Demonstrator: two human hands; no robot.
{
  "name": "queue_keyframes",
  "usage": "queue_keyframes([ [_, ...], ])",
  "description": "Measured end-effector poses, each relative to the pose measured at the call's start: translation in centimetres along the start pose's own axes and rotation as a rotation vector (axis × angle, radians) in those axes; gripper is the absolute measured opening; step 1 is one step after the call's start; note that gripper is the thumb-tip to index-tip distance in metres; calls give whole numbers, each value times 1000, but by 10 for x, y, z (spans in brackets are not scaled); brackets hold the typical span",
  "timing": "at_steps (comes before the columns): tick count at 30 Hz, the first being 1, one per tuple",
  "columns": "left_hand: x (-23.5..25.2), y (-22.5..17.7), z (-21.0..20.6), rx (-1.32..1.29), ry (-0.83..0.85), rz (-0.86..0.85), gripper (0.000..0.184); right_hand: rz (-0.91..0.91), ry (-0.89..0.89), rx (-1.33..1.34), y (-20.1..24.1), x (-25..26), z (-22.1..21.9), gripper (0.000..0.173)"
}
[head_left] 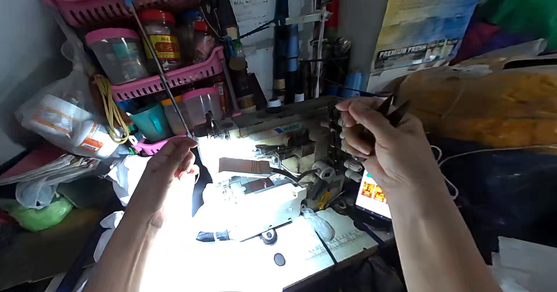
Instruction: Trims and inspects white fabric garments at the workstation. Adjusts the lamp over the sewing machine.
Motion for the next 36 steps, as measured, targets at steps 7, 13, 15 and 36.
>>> queue_keyframes([
  [7, 10, -46, -43, 423, 141, -239, 21, -15, 361, -356, -14, -19, -88, 21],
  [13, 23, -64, -44, 619, 13, -354, 19, -257, 563, -85, -31, -11, -160, 18],
  [15, 22, -66, -37, 585, -1, -381, 19, -294, 532, 10, -31, -11, -165, 16],
  [36, -48, -69, -106, 224, 459, -414, 42, 236, 510, -91, 39, -77, -120, 14],
])
Point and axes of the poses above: each hand's wrist, its own x-axis towards the middle knuckle, its own z-axis out of the back of the hand, y = z × x, the point moved 10 cm from there along x, towards the middle knuckle
